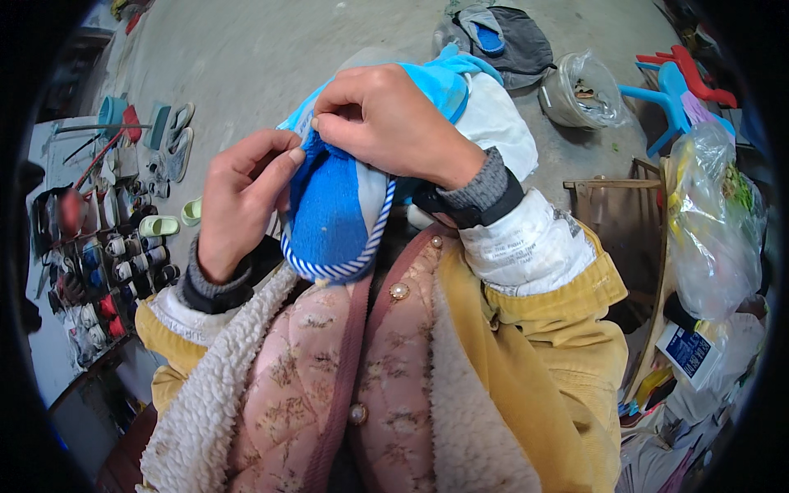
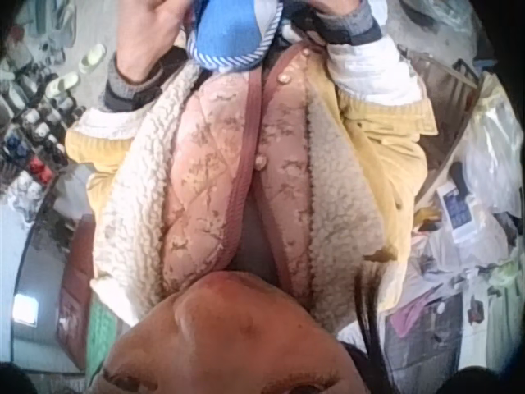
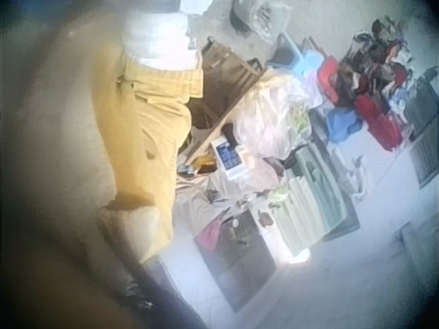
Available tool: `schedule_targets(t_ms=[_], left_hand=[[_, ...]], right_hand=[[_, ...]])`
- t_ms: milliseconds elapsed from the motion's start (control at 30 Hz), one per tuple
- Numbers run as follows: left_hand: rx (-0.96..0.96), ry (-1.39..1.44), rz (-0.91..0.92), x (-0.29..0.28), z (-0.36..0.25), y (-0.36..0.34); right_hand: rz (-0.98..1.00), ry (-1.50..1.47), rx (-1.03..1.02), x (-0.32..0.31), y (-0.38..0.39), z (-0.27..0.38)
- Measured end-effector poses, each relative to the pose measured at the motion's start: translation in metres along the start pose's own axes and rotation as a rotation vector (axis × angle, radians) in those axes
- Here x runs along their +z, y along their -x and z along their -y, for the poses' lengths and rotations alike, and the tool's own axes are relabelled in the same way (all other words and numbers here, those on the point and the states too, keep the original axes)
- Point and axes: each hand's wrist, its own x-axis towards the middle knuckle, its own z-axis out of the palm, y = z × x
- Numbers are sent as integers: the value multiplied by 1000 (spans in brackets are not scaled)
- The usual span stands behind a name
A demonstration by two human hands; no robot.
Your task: The person sews a blue and white slipper using a needle and thread, repeatedly inserting the needle and pulling the thread through the fabric. They adjust the slipper's position and inspect the stitching while seated on the floor.
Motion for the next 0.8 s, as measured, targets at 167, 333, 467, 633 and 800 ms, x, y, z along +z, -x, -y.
schedule_targets(t_ms=[167, 333, 467, 633, 800], left_hand=[[-115, 79, 134, -6, -15, -6], [-178, 129, 156, -3, -5, -15], [-169, 145, 155, -3, -3, -12], [-153, 144, 134, -1, -4, -11], [-145, 162, 141, -4, -4, -10]], right_hand=[[134, -193, 264, -21, 3, 12], [-6, -26, -91, -21, 14, 16], [-100, -67, 2, -27, 31, 33], [-179, -528, 184, -28, 42, 65], [-129, -290, 4, -42, 45, 68]])
